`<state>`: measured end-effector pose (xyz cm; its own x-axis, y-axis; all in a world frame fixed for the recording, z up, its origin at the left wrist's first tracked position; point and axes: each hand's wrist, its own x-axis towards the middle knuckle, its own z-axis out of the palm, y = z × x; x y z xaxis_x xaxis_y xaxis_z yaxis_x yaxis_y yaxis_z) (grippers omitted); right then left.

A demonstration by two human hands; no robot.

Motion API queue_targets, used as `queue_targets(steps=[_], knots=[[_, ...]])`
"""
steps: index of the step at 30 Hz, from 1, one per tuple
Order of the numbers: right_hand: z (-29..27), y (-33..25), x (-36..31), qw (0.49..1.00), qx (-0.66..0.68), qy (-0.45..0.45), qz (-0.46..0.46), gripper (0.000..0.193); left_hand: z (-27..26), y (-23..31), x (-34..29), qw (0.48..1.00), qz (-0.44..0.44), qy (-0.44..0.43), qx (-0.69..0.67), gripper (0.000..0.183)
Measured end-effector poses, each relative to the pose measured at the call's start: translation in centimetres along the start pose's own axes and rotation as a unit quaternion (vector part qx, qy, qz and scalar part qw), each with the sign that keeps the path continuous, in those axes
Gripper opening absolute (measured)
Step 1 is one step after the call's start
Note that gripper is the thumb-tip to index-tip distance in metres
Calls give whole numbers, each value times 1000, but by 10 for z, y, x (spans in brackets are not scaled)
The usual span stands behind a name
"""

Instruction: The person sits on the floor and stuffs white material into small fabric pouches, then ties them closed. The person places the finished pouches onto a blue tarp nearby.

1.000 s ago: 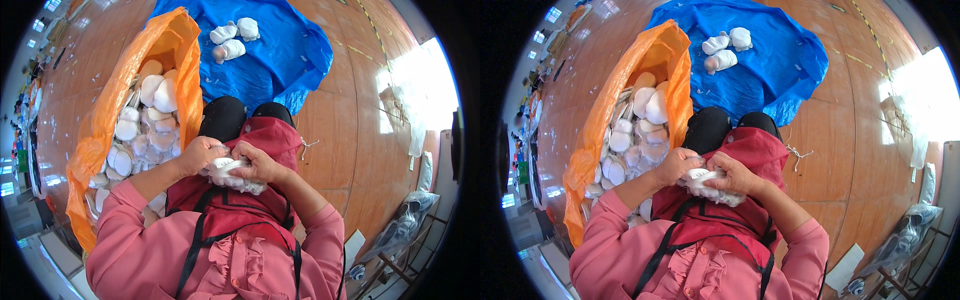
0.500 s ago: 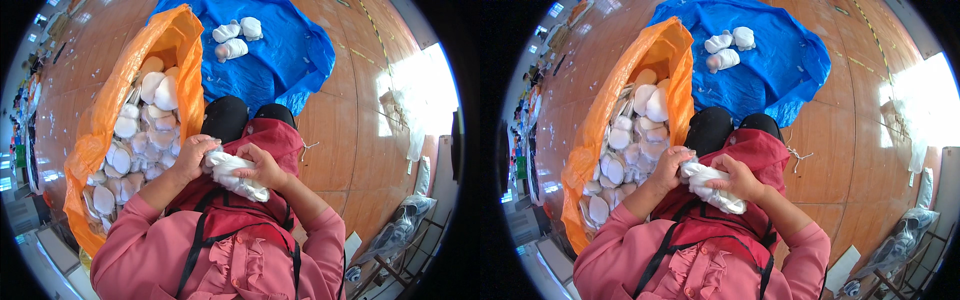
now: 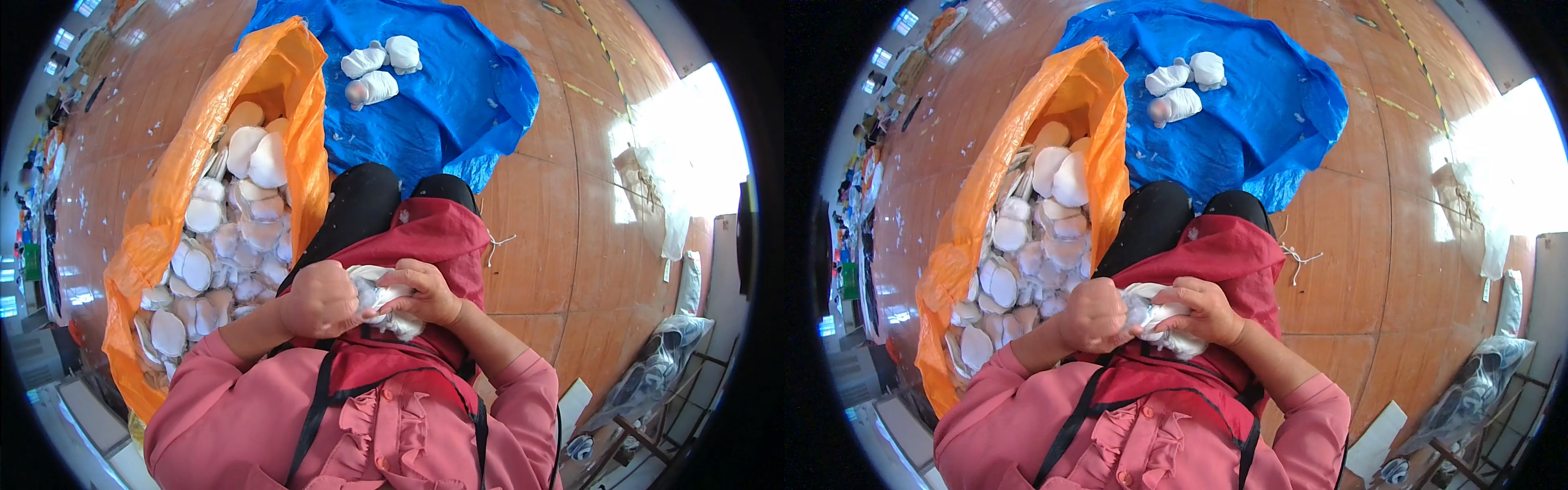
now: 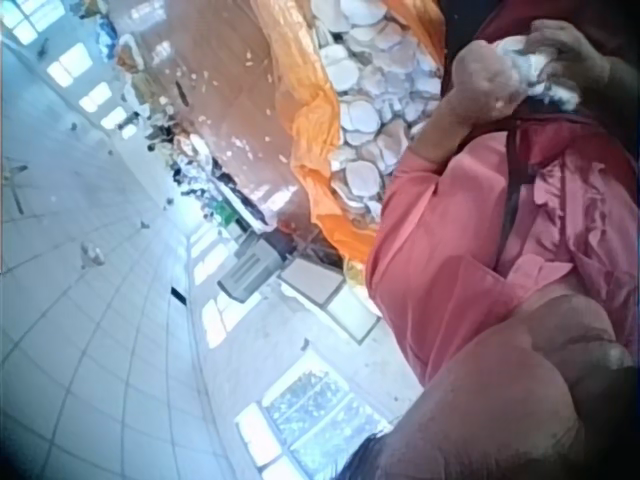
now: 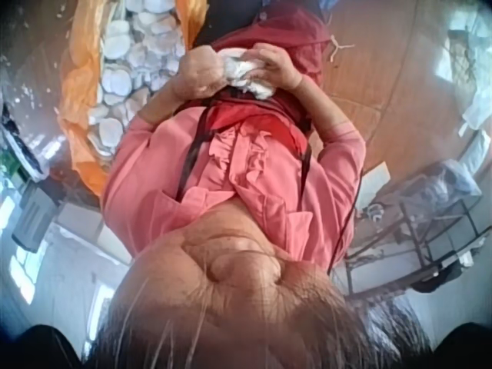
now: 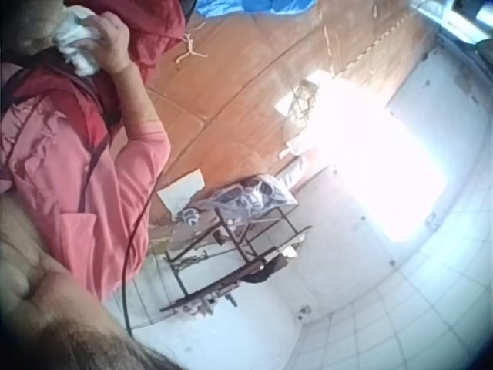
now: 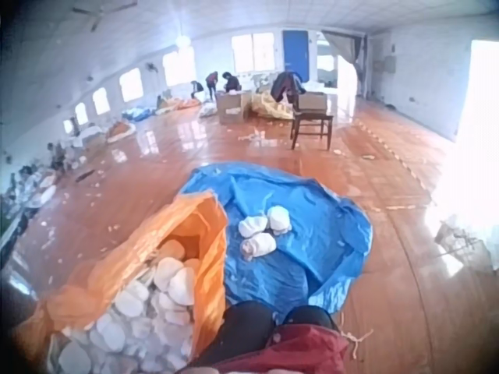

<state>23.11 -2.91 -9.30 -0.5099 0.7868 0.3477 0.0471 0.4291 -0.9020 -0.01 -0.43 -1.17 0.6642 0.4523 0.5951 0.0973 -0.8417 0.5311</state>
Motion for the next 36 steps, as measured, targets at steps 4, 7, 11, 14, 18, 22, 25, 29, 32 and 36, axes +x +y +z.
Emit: queue_targets(steps=[4, 7, 11, 14, 18, 22, 25, 29, 32, 36], knots=[[-11, -20, 17, 994, -101, -39, 22, 37, 7, 6, 17, 983, 73, -32, 165, 27], [-16, -34, 29, 983, -172, -55, 32, 31, 21, -3, 31, 977, -23, -39, 208, 24], [-2, -13, 22, 985, -151, -38, 73, 25, 27, -6, 58, 987, -60, -65, 135, 19], [12, -1, 3, 992, 42, 26, 114, 25, 24, -15, 64, 995, -79, -45, 50, 13], [21, 0, -19, 962, 184, 163, 120, 22, 1, -28, 46, 939, -285, -7, -191, 44], [15, -5, -20, 916, 300, 218, 152, 19, -2, -33, 17, 917, -249, -229, -212, 80], [17, -3, -17, 893, 326, 251, 181, 21, 2, -26, 22, 934, -217, -171, -228, 78], [21, -10, -3, 852, 347, 329, 215, 16, 20, -18, 15, 938, -265, -77, -209, 69], [21, -3, 4, 811, 376, 394, 214, 12, 43, -15, 0, 935, -325, 24, -137, 65], [24, 11, 10, 782, 414, 424, 196, 14, 58, -17, 6, 957, -269, 105, -30, 48]])
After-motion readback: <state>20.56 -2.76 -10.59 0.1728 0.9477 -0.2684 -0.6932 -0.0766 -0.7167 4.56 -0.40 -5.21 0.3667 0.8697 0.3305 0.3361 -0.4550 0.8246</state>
